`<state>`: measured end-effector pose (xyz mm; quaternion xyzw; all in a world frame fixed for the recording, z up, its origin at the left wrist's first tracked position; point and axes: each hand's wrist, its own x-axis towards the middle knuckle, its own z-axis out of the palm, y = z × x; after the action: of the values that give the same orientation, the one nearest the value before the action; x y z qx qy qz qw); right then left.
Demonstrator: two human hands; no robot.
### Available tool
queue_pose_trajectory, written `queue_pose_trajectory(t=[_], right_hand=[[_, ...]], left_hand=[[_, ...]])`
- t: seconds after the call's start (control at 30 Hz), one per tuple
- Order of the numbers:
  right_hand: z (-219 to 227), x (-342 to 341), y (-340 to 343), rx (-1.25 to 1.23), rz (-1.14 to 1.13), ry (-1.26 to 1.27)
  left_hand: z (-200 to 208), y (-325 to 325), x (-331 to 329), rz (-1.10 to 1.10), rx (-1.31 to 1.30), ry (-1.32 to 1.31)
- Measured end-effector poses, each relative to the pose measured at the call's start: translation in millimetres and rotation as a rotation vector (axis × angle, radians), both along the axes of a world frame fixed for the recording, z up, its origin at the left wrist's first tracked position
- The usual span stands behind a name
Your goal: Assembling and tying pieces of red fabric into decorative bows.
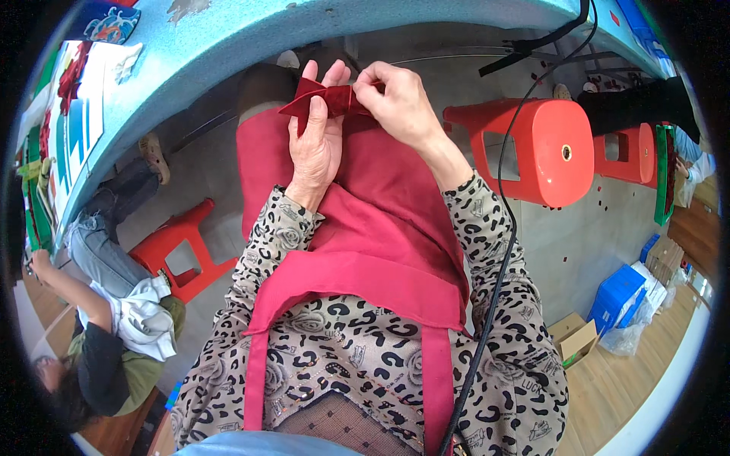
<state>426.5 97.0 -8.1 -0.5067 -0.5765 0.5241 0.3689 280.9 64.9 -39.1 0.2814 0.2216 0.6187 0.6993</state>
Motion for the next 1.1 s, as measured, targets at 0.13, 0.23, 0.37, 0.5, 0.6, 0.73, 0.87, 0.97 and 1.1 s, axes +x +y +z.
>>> queue_pose_trajectory(t=[0.13,0.23,0.37,0.5,0.6,0.73,0.87,0.97,1.1], right_hand=[[-11,-6,-3,-0.331,-0.183,0.453],[-8,-9,-6,-0.331,-0.21,0.484],[-6,-10,-6,-0.206,-0.163,0.283],[-3,-16,-5,-0.136,-0.183,0.212],[3,-21,-6,-0.139,-0.178,0.213],[0,-12,-8,0.052,-0.19,-0.239],[-3,-4,-11,0.338,-0.307,-0.201],[1,-4,-19,0.381,-0.291,-0.153],[4,-15,-17,0.397,-0.184,-0.339]], left_hand=[[1,1,4,0.001,-0.017,-0.076],[0,5,2,0.031,-0.043,-0.118],[-3,8,-1,0.05,-0.072,-0.203],[1,13,-4,0.079,-0.086,-0.19],[2,14,-5,0.076,-0.088,-0.18],[3,13,-5,0.076,-0.146,-0.19],[8,14,-6,0.118,-0.19,-0.225],[7,16,-4,0.133,-0.201,-0.254],[4,17,1,0.131,-0.211,-0.281]])
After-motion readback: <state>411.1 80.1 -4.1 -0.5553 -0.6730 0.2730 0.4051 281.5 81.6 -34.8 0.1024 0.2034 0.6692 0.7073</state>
